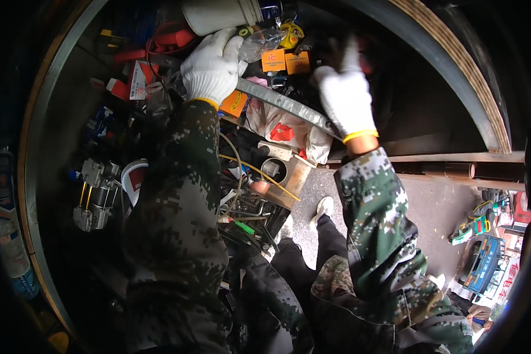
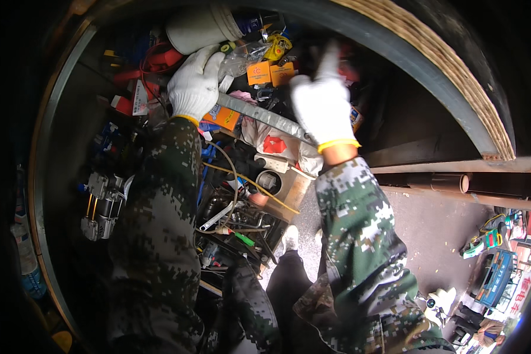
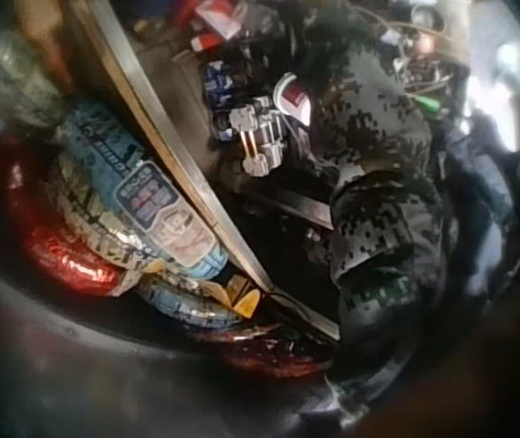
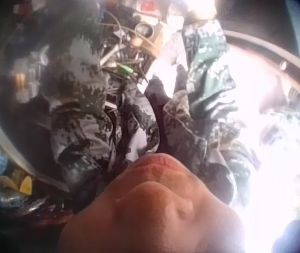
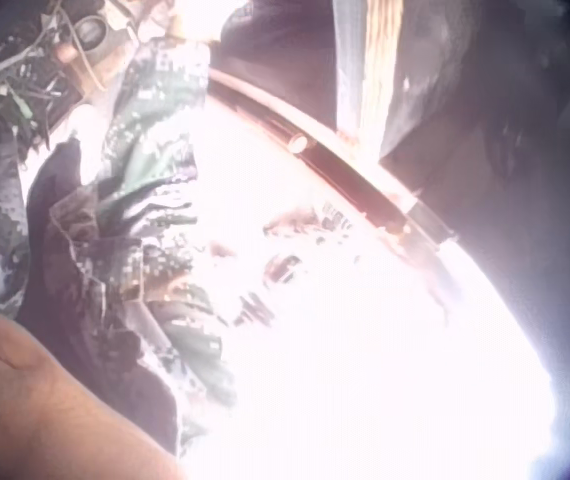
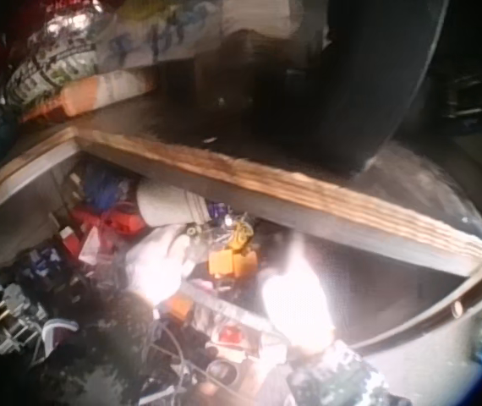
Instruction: The person organizes tools and equipment inside a cluttered metal cabinet. They put on gloves, then repeatedly pick up, inspect, and reposition items such as a toolbox, power tool, cables, and various hand tools. The person closes and opens the cabinet doors multiple times while sorting the contents.
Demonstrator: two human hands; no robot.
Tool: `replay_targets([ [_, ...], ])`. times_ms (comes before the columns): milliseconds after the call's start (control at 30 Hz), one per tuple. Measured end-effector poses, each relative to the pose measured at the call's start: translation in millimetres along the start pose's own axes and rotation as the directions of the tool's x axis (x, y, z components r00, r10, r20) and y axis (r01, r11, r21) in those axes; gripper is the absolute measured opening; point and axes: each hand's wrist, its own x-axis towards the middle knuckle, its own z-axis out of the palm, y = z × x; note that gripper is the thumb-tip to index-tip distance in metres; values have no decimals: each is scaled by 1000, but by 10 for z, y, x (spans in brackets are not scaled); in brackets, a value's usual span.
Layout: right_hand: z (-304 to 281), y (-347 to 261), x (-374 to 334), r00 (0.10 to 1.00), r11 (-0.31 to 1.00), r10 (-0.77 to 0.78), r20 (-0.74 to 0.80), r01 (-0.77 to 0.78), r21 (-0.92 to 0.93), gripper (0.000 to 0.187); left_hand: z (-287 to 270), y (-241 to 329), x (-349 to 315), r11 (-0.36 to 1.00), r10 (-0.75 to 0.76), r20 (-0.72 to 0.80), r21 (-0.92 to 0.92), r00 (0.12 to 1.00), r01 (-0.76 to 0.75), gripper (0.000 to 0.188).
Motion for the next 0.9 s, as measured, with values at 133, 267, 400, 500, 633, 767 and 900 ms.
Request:
replay_targets([
  [133, -285, 14, -140, 992, 988, 106, -75, -96, 123, 84, -27, 76, 70, 986, -146, 105, -66, 984, 154, 58],
  [267, -295, -31, -373, 986, 960, 168, 15, -167, 224, 72, -61, 195, 237, 964, -244, 205, 155, 948, 215, 93],
  [400, -212, -22, -478, 978, 994, -99, 186, 107, -32, 51, -82, 206, 368, 942, -330, 391, 199, 859, 272, 97],
  [500, 66, -118, -307, 897, 925, -341, 282, 374, -72, 50, -99, 189, 375, 935, -338, 340, 223, 877, 274, 94],
  [633, 640, -324, 73, 894, 873, -280, 348, 389, -295, 63, -118, 190, 362, 904, -426, 326, 193, 844, 382, 88],
  [767, 706, -281, 192, 887, 784, -264, 379, 426, -451, 61, -112, 171, 420, 867, -497, 303, 155, 813, 473, 81],
  [900, 321, -65, 59, 882, 741, -296, 368, 455, -494, 50, -63, 64, 552, 830, -555, 189, 64, 810, 553, 80],
])
